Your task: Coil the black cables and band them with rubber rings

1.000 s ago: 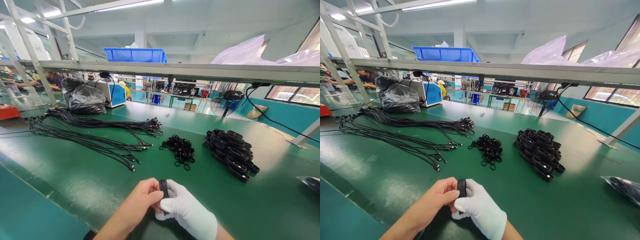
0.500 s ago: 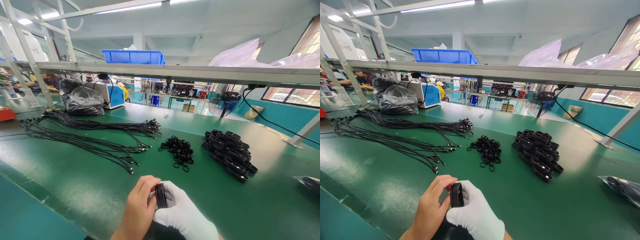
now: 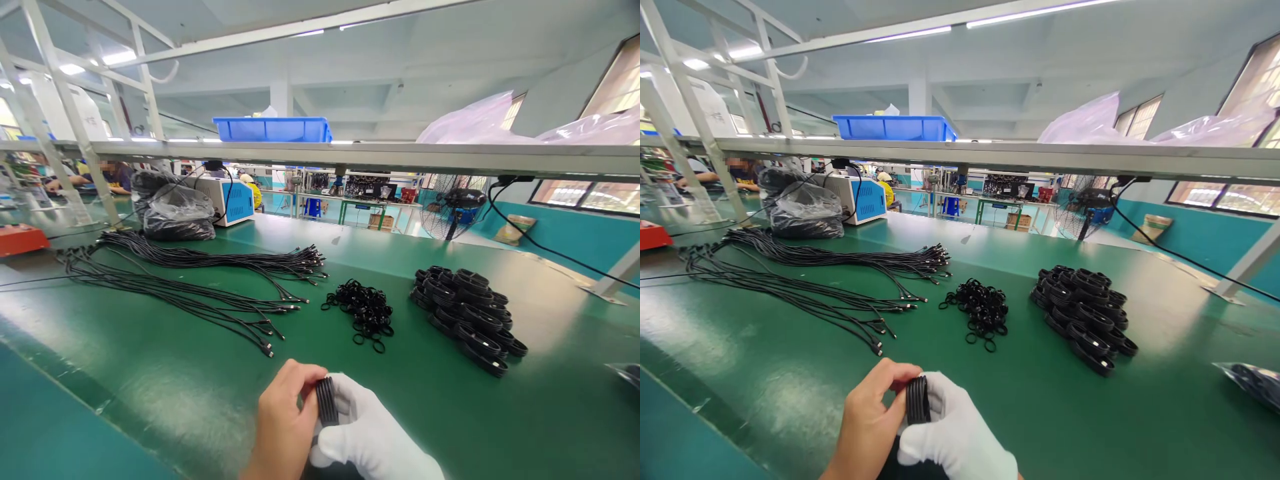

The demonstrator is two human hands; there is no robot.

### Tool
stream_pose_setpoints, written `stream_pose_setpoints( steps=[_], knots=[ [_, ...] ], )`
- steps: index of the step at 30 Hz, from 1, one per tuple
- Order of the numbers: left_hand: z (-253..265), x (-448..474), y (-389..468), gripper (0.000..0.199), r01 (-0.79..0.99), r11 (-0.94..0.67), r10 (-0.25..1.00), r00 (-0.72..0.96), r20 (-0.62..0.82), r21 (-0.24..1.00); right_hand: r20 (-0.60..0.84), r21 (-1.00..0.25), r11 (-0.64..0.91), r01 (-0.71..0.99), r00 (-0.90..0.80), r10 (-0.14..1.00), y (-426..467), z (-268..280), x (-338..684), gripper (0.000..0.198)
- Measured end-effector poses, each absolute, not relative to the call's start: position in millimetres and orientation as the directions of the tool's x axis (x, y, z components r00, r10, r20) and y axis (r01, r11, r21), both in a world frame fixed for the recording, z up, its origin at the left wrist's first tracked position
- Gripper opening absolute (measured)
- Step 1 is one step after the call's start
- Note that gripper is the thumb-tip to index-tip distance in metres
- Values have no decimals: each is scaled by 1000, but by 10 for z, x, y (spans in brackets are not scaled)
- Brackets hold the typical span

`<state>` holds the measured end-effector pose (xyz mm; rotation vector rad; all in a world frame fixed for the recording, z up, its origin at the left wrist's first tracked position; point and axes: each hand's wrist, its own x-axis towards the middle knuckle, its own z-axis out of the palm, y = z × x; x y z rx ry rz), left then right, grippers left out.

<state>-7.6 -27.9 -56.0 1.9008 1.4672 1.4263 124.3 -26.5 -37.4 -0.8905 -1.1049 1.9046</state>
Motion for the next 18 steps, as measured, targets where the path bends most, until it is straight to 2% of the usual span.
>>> stream_pose_setpoints(
  steps=[4, 7, 10, 14, 16, 18],
  knots=[
    [-512, -17, -236, 23, 476, -313, 918, -70, 390, 822, -171, -902, -322, -287, -447, 878, -271, -406, 1239, 45],
    [-423, -9, -206, 26, 458, -283, 943, -29, 332, 843, -135, -870, -338, -360, -486, 864, -279, -438, 1279, 41],
    [-287, -79, -187, 24, 391, -253, 966, 60, 250, 885, -76, -762, -437, -479, -603, 794, -281, -445, 1368, 43],
    [-168, -216, -160, 17, 276, -125, 992, 39, 119, 953, -35, -619, -580, -530, -718, 695, -274, -434, 1464, 48],
    [-153, -248, -160, 20, 295, -125, 992, 39, 119, 947, -24, -584, -624, -519, -758, 652, -273, -438, 1466, 51],
    [-152, -244, -179, 19, 352, -170, 985, 53, 162, 920, -16, -593, -610, -526, -749, 662, -275, -450, 1445, 50]
  ],
)
